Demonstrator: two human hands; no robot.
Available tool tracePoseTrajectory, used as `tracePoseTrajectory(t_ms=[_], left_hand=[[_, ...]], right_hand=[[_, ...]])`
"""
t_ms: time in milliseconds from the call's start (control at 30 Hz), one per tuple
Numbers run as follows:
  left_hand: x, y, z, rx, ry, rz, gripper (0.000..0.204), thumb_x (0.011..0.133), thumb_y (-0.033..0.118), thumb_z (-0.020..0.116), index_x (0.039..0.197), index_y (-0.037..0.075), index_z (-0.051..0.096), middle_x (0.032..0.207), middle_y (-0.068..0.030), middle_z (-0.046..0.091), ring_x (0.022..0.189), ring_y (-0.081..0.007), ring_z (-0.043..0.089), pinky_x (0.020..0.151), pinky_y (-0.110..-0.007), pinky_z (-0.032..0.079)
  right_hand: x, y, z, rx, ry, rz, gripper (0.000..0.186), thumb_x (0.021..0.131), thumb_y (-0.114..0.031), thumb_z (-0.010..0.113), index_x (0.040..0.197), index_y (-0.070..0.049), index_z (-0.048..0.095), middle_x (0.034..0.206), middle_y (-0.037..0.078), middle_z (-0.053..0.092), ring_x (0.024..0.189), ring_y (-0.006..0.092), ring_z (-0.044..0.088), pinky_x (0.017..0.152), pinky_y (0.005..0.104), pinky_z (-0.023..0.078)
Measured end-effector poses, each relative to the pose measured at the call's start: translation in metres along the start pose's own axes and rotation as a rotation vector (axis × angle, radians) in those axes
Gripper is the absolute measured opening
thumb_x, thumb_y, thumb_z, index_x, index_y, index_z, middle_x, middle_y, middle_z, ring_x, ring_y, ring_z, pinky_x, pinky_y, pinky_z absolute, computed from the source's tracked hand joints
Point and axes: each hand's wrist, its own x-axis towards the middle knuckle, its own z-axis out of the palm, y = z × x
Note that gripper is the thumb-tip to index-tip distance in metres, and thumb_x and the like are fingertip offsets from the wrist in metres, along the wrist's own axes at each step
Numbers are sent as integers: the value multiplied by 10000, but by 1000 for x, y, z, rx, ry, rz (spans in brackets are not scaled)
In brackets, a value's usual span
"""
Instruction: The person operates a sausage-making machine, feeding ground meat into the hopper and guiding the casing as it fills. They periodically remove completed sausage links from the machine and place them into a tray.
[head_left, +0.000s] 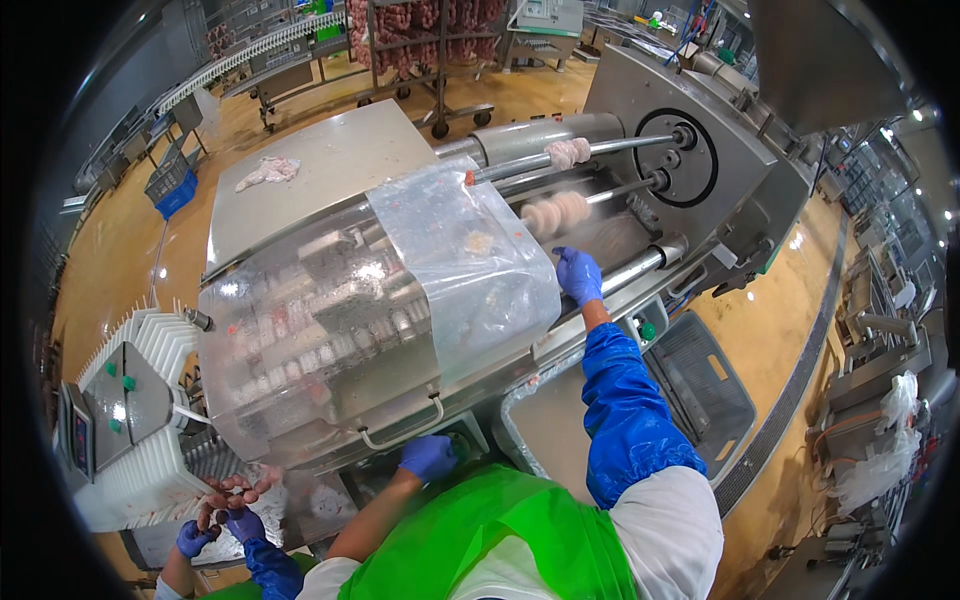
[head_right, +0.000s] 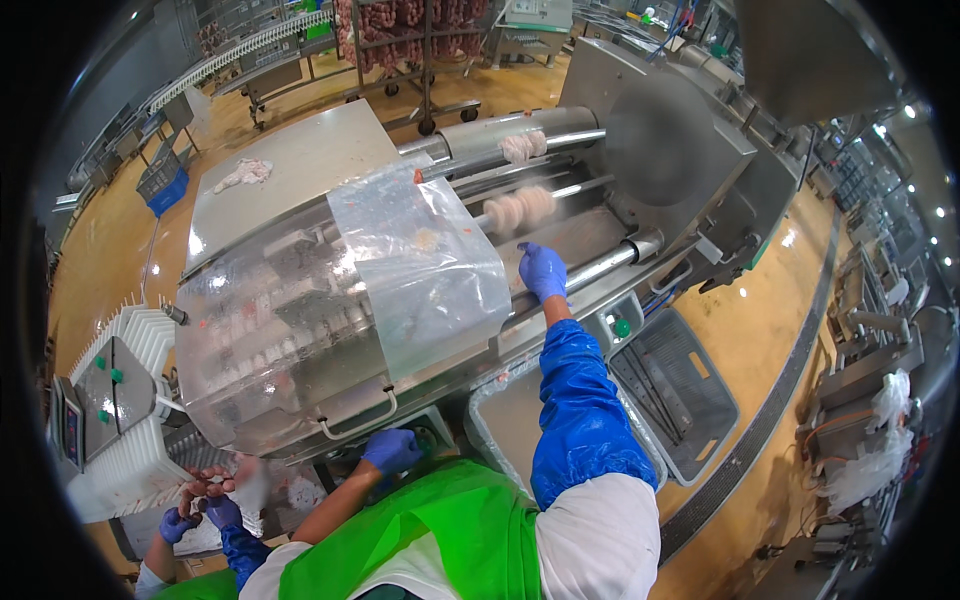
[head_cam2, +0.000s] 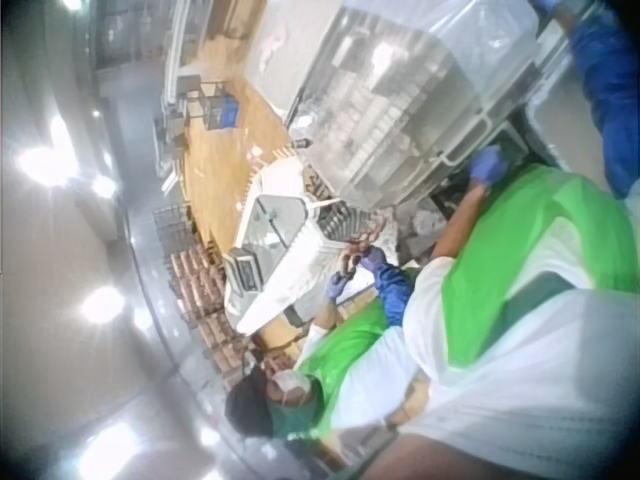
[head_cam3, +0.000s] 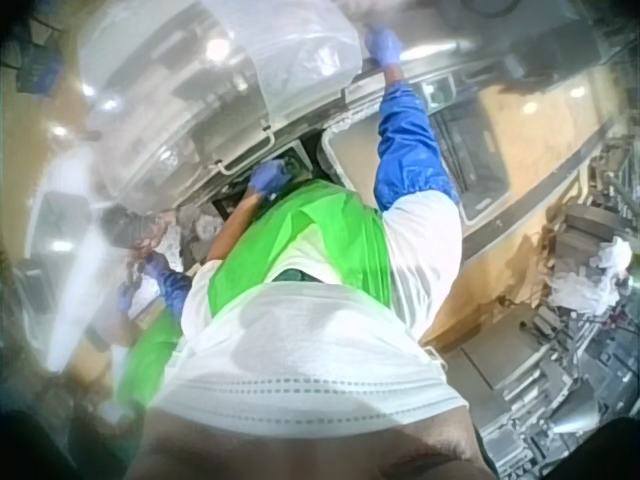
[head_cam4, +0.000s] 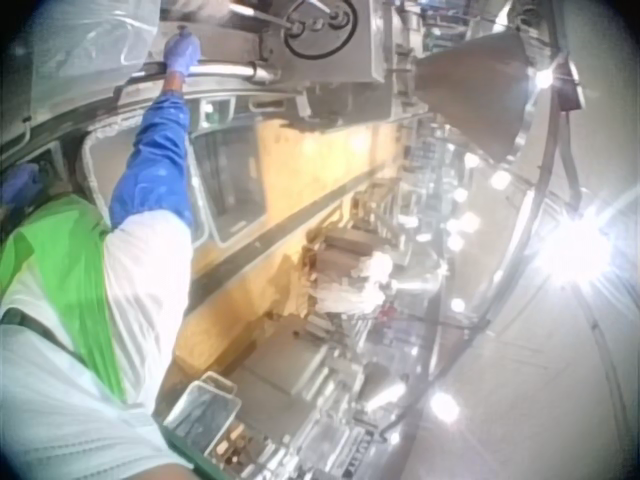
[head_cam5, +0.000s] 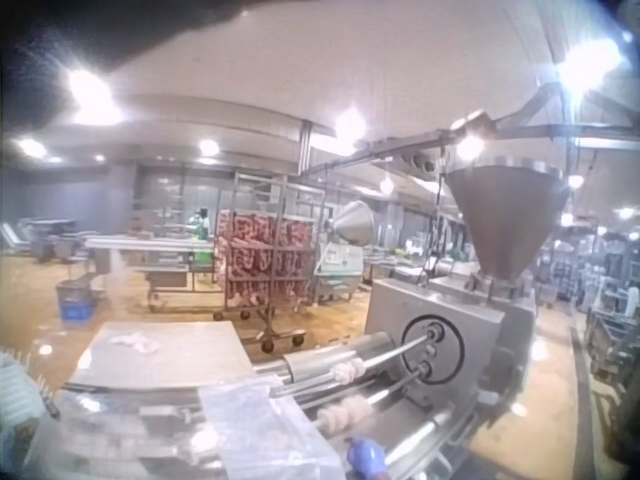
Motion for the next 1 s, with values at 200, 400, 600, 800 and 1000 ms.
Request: tracePoseTrajectory(t_ms=[200,400,600,800,1000], left_hand=[[-2,-1,3,-12,64,-12,214,787,307,651,860,117,716,869,-176,696,823,-387,670,750,-492,528],[-3,1,1,-26,-24,-44,219,799,288,652,904,102,705,930,-192,690,882,-391,662,776,-493,523],[2,2,1,6,-44,-58,234,807,297,654,927,101,703,954,-189,689,893,-390,660,787,-491,522],[9,0,3,59,-88,-83,269,797,319,660,951,103,707,963,-187,689,896,-391,662,784,-486,528],[8,1,1,29,-153,-104,274,773,307,648,924,91,722,954,-194,689,890,-394,662,779,-477,530]], right_hand=[[0,-1,1,-41,-14,0,328,865,-184,495,1111,-212,710,972,205,680,905,391,655,815,472,525],[0,2,4,-22,20,-61,329,869,-183,498,1127,-191,702,940,220,675,874,410,651,803,492,521],[-3,0,4,4,50,-100,322,877,-173,496,1129,-182,696,923,228,673,851,407,651,786,497,519],[-4,1,2,49,54,-134,309,878,-170,506,1123,-156,695,922,222,675,848,403,649,774,488,518],[3,-9,25,463,78,-116,267,876,-101,486,1050,-93,689,827,128,694,697,273,652,649,386,518]])
